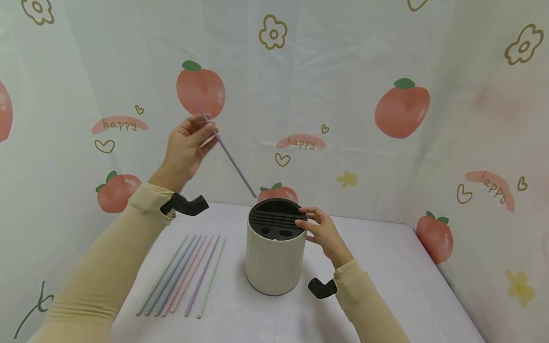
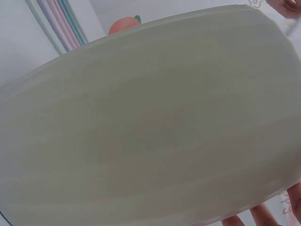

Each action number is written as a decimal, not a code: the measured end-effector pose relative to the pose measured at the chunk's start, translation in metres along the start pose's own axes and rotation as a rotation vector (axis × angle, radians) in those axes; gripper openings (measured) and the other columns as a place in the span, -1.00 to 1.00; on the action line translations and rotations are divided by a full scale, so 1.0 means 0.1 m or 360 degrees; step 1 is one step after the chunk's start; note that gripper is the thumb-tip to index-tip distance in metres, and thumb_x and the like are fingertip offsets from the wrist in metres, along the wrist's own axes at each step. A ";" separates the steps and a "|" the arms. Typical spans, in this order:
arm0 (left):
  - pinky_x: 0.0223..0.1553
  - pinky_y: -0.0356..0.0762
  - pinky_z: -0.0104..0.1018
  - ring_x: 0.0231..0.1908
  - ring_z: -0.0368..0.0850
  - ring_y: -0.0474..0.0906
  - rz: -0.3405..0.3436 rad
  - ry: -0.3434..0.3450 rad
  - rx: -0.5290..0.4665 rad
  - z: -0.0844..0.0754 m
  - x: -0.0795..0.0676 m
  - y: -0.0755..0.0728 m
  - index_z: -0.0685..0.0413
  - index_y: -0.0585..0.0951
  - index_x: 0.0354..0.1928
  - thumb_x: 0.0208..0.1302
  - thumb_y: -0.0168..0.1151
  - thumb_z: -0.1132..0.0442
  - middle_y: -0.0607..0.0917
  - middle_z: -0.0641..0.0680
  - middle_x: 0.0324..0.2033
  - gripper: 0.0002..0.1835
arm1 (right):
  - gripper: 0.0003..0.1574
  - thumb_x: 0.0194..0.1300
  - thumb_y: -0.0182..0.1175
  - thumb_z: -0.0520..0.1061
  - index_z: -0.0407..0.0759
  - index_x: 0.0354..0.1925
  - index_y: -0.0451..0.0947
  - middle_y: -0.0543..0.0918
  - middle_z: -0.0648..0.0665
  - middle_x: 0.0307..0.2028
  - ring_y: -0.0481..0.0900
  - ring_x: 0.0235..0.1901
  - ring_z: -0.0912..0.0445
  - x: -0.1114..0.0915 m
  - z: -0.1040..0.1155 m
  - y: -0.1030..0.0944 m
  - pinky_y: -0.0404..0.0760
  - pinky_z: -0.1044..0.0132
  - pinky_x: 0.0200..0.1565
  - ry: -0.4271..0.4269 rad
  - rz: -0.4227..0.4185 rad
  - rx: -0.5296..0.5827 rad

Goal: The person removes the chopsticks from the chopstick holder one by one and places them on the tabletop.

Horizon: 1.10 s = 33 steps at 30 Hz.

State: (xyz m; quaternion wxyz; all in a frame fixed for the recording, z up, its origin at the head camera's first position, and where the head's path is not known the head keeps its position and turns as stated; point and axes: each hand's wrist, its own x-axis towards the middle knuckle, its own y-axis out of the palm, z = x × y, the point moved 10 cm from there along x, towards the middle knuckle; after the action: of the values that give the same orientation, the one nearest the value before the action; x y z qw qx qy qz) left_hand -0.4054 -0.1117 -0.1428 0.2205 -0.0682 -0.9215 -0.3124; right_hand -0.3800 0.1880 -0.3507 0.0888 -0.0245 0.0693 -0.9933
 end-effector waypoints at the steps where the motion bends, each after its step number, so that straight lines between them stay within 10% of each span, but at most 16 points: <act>1: -0.22 0.67 -0.39 -0.37 -0.18 0.65 -0.0037 0.0011 -0.0019 -0.08 0.01 -0.10 0.08 0.65 -0.29 0.21 0.22 0.52 0.65 0.02 -0.34 -0.82 | -0.42 0.35 0.20 -0.11 -0.22 0.25 0.29 0.39 -0.26 0.20 0.53 0.01 0.10 0.00 0.00 0.00 0.49 -0.17 0.16 0.0002 -0.0001 -0.0003; 8: -0.30 0.62 -0.44 -0.39 -0.22 0.60 -0.0324 -0.0119 0.0117 -0.24 -0.06 -1.06 0.12 0.64 -0.22 0.22 0.27 0.45 0.64 -0.03 -0.39 -0.87 | -0.42 0.35 0.20 -0.10 -0.22 0.25 0.29 0.37 -0.28 0.22 0.56 -0.02 0.13 0.00 -0.01 -0.01 0.48 -0.18 0.16 0.0004 0.0000 -0.0011; 20: -0.38 0.55 -0.53 -0.47 -0.38 0.52 -0.0473 -0.0718 0.1107 0.43 -0.70 -2.67 -0.23 0.65 -0.48 0.30 0.26 0.31 0.65 -0.27 -0.54 -0.76 | -0.41 0.35 0.20 -0.10 -0.23 0.26 0.28 0.41 -0.22 0.16 0.55 -0.04 0.16 -0.01 0.00 -0.02 0.50 -0.17 0.16 -0.0001 0.0004 -0.0011; 25: -0.43 0.54 -0.47 -0.50 -0.32 0.49 -0.0472 -0.0940 0.1369 0.80 -1.03 -3.01 0.15 0.71 -0.26 0.28 0.25 0.36 0.63 -0.20 -0.56 -0.93 | -0.43 0.35 0.20 -0.12 -0.23 0.25 0.29 0.42 -0.20 0.15 0.56 -0.05 0.17 0.00 0.00 -0.01 0.50 -0.17 0.15 0.0007 0.0000 -0.0009; 33: -0.51 0.46 -0.44 -0.56 -0.28 0.42 -0.0461 -0.1062 0.1513 1.15 -1.26 -3.22 0.58 0.52 0.02 0.24 0.24 0.44 0.60 -0.16 -0.62 -0.65 | -0.44 0.34 0.21 -0.11 -0.20 0.23 0.31 0.41 -0.21 0.17 0.55 -0.04 0.17 0.01 0.00 0.00 0.49 -0.17 0.16 0.0010 0.0001 -0.0004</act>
State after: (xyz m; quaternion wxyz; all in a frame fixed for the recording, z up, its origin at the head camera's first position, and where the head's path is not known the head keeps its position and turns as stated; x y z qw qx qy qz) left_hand -0.4199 -0.2965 -0.4563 -0.1194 0.0698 -0.9796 0.1457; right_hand -0.3805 0.1879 -0.3503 0.0889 -0.0215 0.0708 -0.9933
